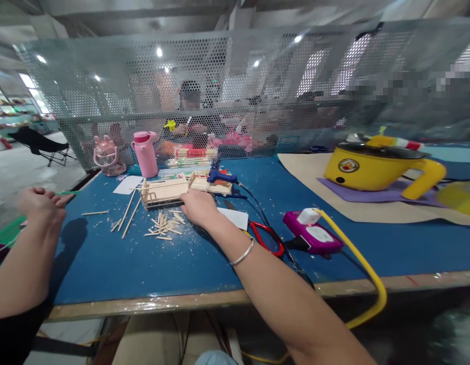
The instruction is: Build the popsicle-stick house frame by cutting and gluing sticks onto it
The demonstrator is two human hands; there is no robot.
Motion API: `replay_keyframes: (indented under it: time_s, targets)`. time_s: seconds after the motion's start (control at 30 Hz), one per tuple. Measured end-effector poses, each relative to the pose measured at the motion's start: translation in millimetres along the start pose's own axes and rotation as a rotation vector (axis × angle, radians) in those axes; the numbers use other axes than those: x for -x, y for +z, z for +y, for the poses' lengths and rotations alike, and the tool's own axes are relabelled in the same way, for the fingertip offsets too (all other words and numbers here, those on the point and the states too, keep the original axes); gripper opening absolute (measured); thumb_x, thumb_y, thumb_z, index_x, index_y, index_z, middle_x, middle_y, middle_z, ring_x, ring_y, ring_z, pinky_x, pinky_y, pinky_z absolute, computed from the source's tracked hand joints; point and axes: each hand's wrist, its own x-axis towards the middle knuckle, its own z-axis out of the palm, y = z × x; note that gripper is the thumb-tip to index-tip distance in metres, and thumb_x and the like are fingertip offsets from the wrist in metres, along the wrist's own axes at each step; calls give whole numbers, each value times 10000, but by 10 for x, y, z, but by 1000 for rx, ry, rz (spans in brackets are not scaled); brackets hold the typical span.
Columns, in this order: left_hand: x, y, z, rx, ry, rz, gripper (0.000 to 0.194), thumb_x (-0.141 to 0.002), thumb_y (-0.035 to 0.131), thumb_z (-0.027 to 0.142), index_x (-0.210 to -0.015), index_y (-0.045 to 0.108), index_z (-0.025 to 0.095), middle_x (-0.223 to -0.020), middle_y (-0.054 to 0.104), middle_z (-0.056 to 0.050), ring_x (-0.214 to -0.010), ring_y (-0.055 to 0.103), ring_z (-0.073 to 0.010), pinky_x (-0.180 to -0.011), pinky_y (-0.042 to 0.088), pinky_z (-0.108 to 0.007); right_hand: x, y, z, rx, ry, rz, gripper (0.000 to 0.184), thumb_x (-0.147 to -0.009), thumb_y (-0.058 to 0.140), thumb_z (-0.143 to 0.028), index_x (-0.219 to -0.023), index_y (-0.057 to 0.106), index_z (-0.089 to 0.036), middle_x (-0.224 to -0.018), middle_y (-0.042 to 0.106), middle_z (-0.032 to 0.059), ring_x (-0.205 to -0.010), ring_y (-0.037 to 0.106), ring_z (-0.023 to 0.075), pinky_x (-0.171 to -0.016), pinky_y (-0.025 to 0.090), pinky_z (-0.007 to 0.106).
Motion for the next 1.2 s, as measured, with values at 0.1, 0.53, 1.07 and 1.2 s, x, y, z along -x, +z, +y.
replay_keyframes:
  time_s: [0.1, 0.53, 1.07, 1.2]
  targets:
    - [173, 170, -12, 61, -113, 10, 304, -823, 310, 218, -554, 170, 194, -347, 180, 70, -301, 156, -62, -340, 114, -208, 11, 29, -151, -178, -61, 84, 268, -804, 509, -276, -1019, 632, -174, -973, 646, 106, -899, 594, 221, -742, 434, 305]
    - [1153, 1475, 157, -277, 55, -1073, 416, -801, 480, 383, -463, 352, 176, -428, 317, 50, -382, 260, -53, -386, 206, -194, -15, 304, -450, -784, -105, -37, 621, -577, 727, -467, -1059, 546, -120, -719, 616, 26, -544, 522, 131, -493, 386, 237]
    - [981, 1332, 468, 123, 105, -445, 426, -831, 433, 472, -520, 366, 188, -410, 242, 67, -347, 230, -49, -362, 199, -188, -13, 289, -459, -661, -223, -78, 405, -882, 369, -231, -1278, 450, -221, -943, 646, 38, -864, 572, 156, -760, 423, 276]
    - [995, 1140, -124, -128, 221, -297, 480, -845, 375, 470, -456, 338, 191, -388, 321, 42, -377, 302, -74, -395, 239, -222, -27, 320, -382, -1031, -22, -57, 516, -871, 320, -206, -1384, 275, -173, -811, 649, 8, -697, 572, 132, -708, 463, 283]
